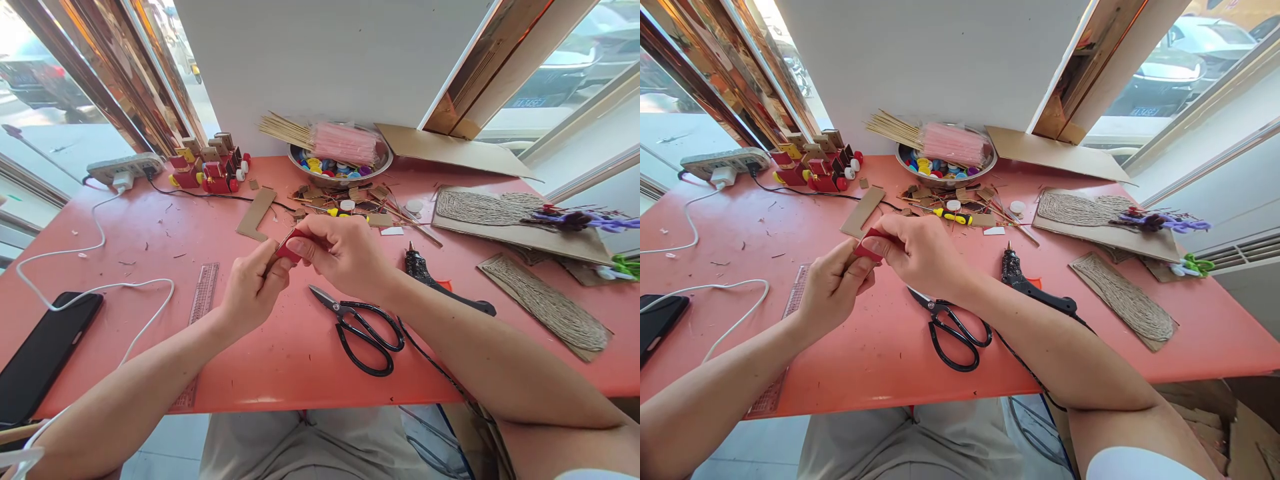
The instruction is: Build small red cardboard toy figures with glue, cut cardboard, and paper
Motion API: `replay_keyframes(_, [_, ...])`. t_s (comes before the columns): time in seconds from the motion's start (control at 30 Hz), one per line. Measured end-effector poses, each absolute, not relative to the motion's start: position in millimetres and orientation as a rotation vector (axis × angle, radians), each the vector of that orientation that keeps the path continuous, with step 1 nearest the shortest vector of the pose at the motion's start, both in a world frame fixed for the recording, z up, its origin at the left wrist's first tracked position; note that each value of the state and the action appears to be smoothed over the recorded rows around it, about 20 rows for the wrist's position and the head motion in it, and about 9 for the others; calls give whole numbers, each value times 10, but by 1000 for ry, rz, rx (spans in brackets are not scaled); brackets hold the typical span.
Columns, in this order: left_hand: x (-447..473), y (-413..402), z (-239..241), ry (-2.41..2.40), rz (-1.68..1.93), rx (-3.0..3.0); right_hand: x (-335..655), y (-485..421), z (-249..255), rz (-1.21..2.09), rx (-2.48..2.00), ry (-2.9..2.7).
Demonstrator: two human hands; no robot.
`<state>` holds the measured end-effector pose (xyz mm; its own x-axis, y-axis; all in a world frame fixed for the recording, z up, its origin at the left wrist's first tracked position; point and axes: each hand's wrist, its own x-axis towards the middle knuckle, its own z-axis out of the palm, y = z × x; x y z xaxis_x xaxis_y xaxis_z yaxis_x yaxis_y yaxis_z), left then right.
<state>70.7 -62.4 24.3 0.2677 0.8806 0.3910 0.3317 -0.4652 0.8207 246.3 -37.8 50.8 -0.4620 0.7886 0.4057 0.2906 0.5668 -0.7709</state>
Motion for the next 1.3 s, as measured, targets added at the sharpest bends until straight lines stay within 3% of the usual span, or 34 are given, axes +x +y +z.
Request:
replay_keyframes(0.4, [646, -498, 219, 940, 1035, 1752, 2486, -326, 532, 931, -929, -1946])
replay_keyframes(0.6, [626, -396, 228, 951, 1171, 1479, 2486, -288, 502, 1054, -996, -1840])
replay_keyframes(1.07, [566, -363, 223, 1020, 1126, 1628, 2463, -319, 483, 1214, -1087, -1986])
replay_keyframes(1.3, [567, -294, 217, 931, 1209, 1438, 2529, -246, 527, 1084, -989, -2007])
